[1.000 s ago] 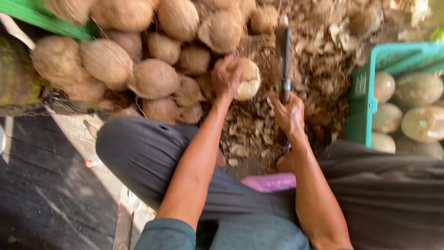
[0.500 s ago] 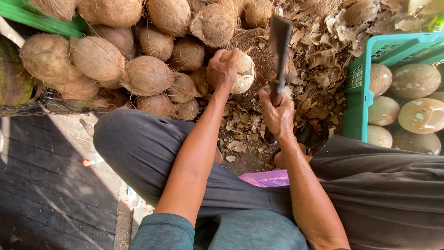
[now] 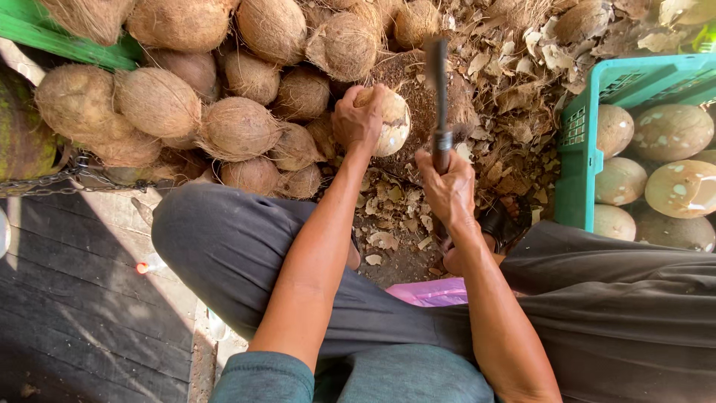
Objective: The person sits on the ground and husks coconuts one at a time, holding each coconut against a wooden block and chopping off the fibrous husk with a machete. Husked coconuts are placed into a green plastic crate beside them, and discarded husk fibers pile on the ground.
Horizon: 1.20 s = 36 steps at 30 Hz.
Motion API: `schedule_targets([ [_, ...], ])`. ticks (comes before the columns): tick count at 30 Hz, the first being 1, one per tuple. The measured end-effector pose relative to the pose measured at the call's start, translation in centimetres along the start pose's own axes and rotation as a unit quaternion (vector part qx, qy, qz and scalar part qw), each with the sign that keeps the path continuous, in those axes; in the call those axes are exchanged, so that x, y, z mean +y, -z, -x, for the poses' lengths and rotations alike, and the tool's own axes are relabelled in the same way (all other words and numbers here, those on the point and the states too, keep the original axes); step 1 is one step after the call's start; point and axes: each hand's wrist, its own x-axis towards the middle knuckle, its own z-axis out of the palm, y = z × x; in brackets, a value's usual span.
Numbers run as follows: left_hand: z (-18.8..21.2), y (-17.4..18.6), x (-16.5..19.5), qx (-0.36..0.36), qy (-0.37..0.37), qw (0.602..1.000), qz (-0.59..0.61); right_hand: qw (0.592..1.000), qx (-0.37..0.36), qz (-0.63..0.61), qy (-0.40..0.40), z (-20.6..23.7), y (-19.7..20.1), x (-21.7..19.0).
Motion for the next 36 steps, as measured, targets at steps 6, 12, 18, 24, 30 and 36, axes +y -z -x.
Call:
schedule_targets([
  [6,0.7,0.4,0.8,-0.014,0.016,1.0,0.004,0.995,-0.073,-0.002,-0.069,-1.0,-2.5,4.0],
  [12,1.7,2.1,1.2,-0.006,-0.013,0.999,0.052,0.972,-0.143,0.109,-0.154,-1.1,-1.1,4.4],
  [18,-0.7,2.6,-0.6,-0.028,0.102,0.969,0.224,0.969,-0.17,-0.045,-0.174,-0.4,1.3,1.5],
  [24,-0.9,3.1,-2.2,-0.01,0.067,0.95,0.304,0.974,-0.161,0.043,-0.152,0.8,0.2,-0.2],
  [30,2.8,0.0,0.4,0.052,0.032,0.986,0.155,0.986,-0.096,0.049,-0.129,1.1,1.1,0.2],
  [36,4.6,-1.6,0.8,0.106,0.009,0.992,0.062,1.0,0.014,-0.004,-0.006,0.5,0.7,1.5],
])
